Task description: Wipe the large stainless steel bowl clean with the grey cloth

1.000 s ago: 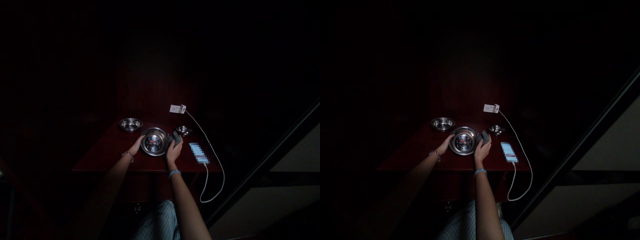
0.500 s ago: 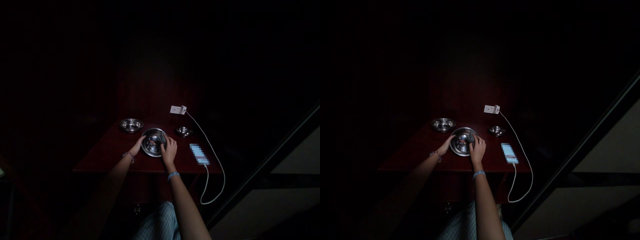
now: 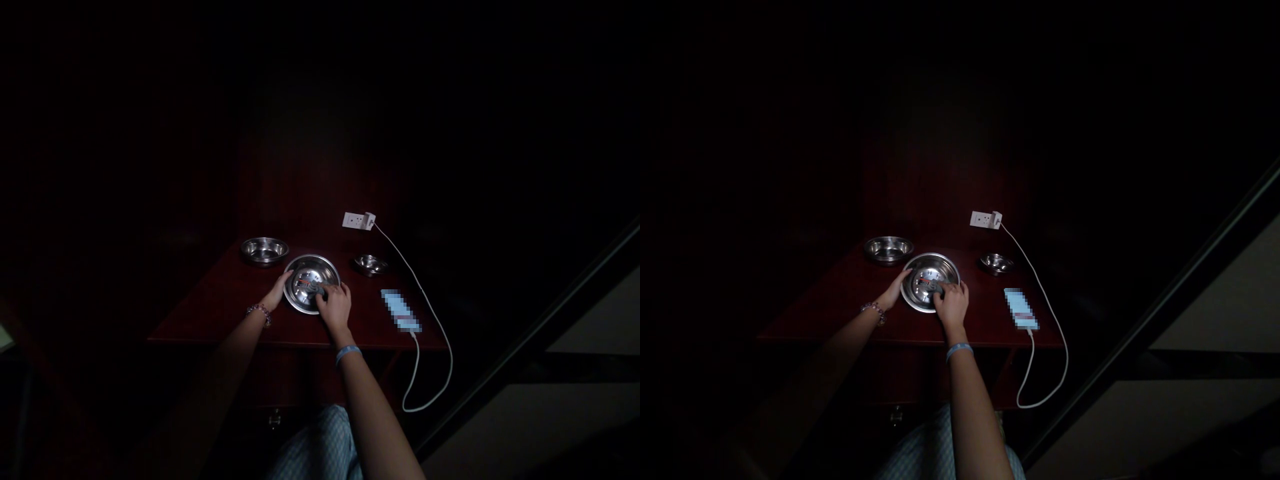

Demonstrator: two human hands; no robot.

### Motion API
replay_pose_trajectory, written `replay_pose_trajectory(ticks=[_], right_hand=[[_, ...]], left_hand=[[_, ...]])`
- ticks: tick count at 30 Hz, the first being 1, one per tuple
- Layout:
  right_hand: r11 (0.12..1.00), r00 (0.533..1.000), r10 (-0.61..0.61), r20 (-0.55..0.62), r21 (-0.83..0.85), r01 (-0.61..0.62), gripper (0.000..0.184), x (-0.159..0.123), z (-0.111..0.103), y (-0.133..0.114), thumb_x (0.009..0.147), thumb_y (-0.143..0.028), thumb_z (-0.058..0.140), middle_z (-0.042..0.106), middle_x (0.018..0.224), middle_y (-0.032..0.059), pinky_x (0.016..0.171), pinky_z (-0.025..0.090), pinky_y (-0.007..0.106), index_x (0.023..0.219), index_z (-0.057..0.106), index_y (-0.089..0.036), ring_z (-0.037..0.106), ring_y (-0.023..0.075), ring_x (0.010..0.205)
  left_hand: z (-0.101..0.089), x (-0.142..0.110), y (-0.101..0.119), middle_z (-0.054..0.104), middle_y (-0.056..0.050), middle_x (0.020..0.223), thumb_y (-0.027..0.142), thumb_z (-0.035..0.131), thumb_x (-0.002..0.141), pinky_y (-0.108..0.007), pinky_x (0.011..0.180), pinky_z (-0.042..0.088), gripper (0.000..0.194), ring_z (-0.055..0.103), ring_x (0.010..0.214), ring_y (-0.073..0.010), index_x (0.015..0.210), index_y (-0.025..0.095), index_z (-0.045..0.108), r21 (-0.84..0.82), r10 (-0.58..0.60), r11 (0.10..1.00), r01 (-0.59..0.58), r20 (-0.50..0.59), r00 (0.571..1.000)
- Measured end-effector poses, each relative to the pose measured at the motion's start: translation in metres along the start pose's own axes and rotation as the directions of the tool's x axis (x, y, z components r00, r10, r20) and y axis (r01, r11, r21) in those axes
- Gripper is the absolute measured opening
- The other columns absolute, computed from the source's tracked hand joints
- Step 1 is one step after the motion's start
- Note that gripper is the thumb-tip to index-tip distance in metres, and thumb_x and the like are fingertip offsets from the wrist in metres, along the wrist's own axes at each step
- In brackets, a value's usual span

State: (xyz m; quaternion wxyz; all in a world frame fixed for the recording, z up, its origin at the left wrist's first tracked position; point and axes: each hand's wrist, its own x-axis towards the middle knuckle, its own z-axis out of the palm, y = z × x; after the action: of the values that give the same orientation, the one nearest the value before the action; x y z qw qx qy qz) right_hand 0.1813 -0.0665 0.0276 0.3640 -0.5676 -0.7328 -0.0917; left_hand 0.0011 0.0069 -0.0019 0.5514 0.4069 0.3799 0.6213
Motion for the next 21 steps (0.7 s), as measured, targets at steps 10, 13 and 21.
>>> replay_pose_trajectory(ticks=[10, 13, 21], right_hand=[[0.997, 0.993, 0.015, 0.117, -0.082, -0.005, 0.029, -0.010, -0.007, -0.025, 0.086, -0.035, 0.056, 0.078, 0.080, 0.0070, 0.118, 0.024, 0.033, 0.092, 0.079, -0.018, 0.071, 0.0178, 0.082], [0.999, 0.989, 0.041, 0.143, -0.036, -0.036, 0.030, -0.015, -0.006, -0.037, 0.087, -0.032, 0.055, 0.078, 0.085, 0.0074, 0.117, 0.028, 0.033, 0.098, 0.078, -0.018, 0.071, 0.0183, 0.087], [0.967, 0.938, 0.170, 0.301, 0.132, -0.217, 0.037, -0.010, -0.005, -0.053, 0.089, -0.031, 0.055, 0.077, 0.105, 0.0097, 0.101, 0.047, 0.034, 0.120, 0.070, -0.019, 0.070, 0.0224, 0.103]], left_hand=[[0.007, -0.007, 0.006, 0.074, -0.012, 0.117, 0.056, 0.067, 0.071, -0.043, 0.114, 0.037, 0.050, 0.059, 0.125, -0.0322, 0.099, 0.015, 0.075, -0.028, 0.052, 0.998, -0.051, 0.027, 0.998], [0.009, -0.010, 0.009, 0.075, -0.012, 0.115, 0.058, 0.067, 0.072, -0.044, 0.113, 0.038, 0.051, 0.059, 0.124, -0.0328, 0.100, 0.016, 0.076, -0.055, 0.051, 0.997, -0.049, 0.037, 0.998], [0.009, -0.010, 0.007, 0.073, -0.013, 0.118, 0.063, 0.064, 0.074, -0.044, 0.112, 0.039, 0.060, 0.060, 0.124, -0.0325, 0.107, 0.014, 0.073, -0.132, 0.042, 0.991, -0.032, 0.075, 0.996]])
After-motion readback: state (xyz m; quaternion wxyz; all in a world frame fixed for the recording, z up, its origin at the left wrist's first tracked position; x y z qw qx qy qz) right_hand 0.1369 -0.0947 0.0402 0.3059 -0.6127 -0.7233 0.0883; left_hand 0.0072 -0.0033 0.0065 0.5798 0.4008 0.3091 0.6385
